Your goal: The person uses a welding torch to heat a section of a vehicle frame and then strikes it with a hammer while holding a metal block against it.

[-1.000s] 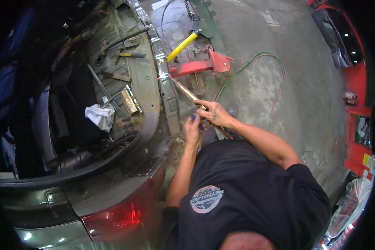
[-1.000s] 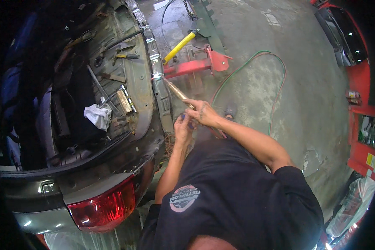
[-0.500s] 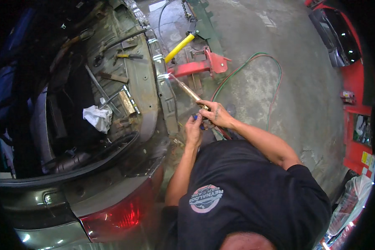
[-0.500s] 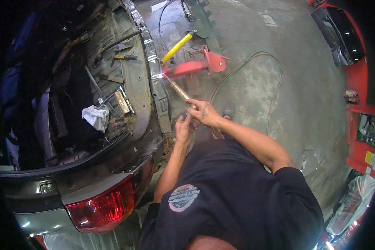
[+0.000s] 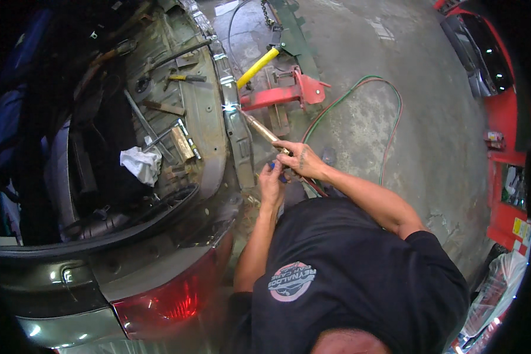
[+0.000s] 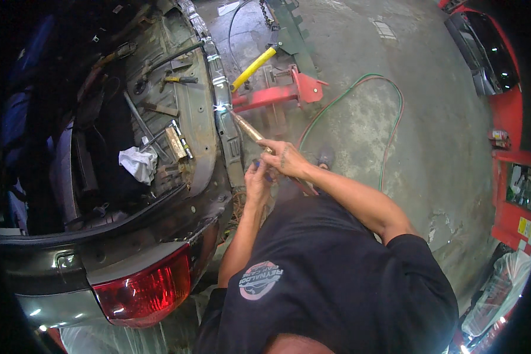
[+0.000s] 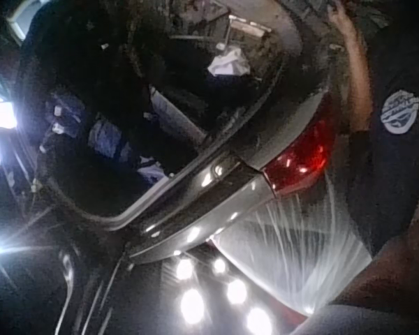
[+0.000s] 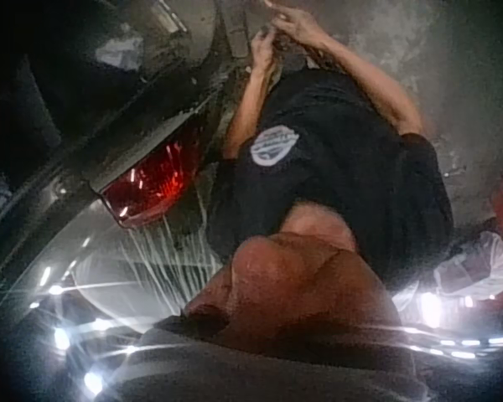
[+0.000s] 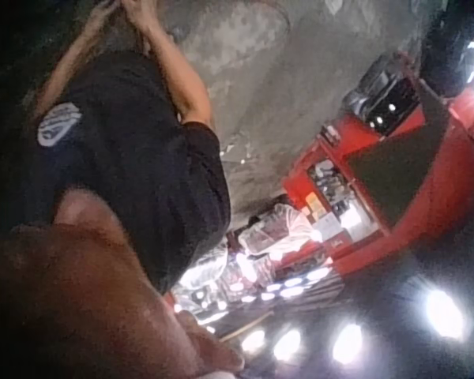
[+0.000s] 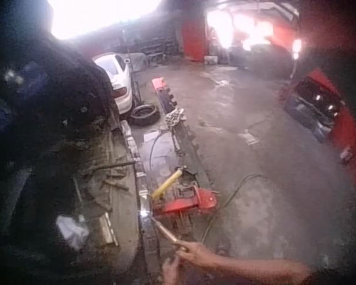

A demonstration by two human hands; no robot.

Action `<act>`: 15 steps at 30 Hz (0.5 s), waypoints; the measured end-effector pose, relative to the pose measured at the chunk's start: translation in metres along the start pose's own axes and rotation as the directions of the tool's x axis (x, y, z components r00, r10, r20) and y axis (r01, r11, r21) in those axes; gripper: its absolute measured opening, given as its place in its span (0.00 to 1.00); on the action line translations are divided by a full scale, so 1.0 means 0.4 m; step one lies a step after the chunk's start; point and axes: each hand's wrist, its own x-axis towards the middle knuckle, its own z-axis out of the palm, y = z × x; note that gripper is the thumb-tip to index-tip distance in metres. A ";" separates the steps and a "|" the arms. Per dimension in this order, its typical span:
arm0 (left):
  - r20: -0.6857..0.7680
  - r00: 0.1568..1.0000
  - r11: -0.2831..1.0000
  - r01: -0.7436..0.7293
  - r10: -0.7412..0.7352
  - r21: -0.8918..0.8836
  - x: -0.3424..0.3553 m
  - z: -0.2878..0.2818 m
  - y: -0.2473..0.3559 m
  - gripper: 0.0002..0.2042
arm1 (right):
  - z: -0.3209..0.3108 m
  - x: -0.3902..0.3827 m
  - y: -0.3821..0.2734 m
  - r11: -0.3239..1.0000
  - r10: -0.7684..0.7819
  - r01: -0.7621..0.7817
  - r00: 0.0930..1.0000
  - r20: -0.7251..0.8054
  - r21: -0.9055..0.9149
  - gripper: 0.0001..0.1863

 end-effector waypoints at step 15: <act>0.020 0.999 0.999 0.050 -0.050 -0.009 -0.008 0.034 -0.014 0.13 | -0.020 -0.029 0.023 0.996 0.063 -0.062 0.998 -0.007 0.058 0.31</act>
